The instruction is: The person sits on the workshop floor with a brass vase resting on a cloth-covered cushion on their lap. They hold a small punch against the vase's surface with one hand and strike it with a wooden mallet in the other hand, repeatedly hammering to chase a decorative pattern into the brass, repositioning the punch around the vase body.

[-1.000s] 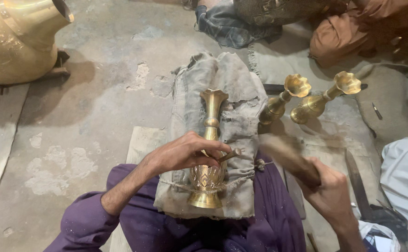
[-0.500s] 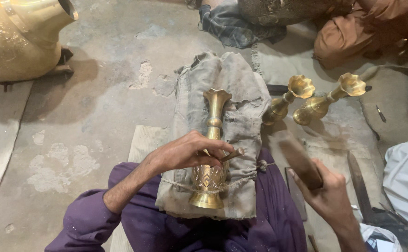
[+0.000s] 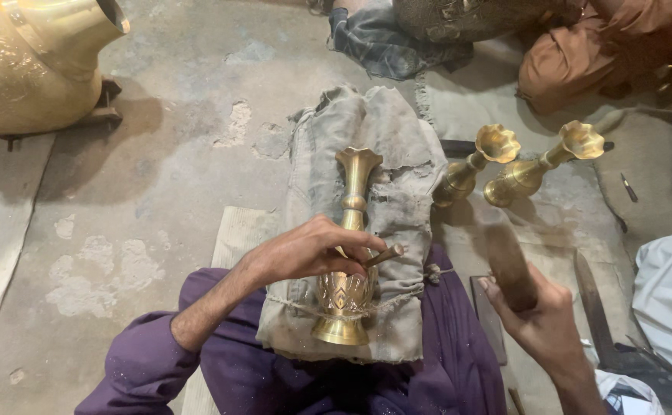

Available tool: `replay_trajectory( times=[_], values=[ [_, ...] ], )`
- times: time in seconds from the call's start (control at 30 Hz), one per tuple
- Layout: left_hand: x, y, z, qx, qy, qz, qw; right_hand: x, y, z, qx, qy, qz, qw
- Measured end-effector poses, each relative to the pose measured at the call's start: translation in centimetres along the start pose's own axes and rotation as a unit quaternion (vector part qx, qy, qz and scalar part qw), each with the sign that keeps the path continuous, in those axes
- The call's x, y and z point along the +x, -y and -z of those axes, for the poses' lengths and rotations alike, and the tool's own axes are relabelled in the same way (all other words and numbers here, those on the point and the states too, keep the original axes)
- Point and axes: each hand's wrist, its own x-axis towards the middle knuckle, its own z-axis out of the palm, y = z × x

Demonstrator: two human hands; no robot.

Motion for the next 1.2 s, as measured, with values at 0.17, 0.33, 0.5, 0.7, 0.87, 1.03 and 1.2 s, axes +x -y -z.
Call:
replay_trajectory(
  times=[0.17, 0.33, 0.5, 0.7, 0.87, 1.03, 1.2],
  values=[
    [0.1, -0.3, 0.1, -0.002, 0.001, 0.014, 1.000, -0.2, 0.5, 0.1, -0.080, -0.050, 0.001, 0.996],
    [0.1, -0.3, 0.1, -0.013, -0.002, -0.003, 1.000, 0.1, 0.8, 0.5, -0.039, -0.003, 0.001, 0.999],
    [0.0, -0.3, 0.3, -0.006, -0.004, 0.006, 1.000, 0.3, 0.9, 0.4, 0.010, -0.003, 0.009, 1.000],
    [0.1, -0.1, 0.3, -0.010, -0.001, 0.013, 1.000, 0.2, 1.0, 0.1, -0.013, -0.036, -0.027, 0.999],
    [-0.2, -0.3, 0.1, -0.018, 0.002, 0.019, 1.000, 0.5, 0.5, 0.3, -0.101, -0.003, 0.067, 0.993],
    [-0.2, -0.4, 0.4, -0.012, 0.002, 0.037, 0.999, 0.7, 0.1, -0.2, 0.073, 0.009, 0.013, 0.997],
    [-0.3, -0.4, 0.3, -0.007, -0.008, 0.008, 1.000, -0.1, 0.0, -1.0, 0.000, -0.040, -0.019, 0.999]
  ],
)
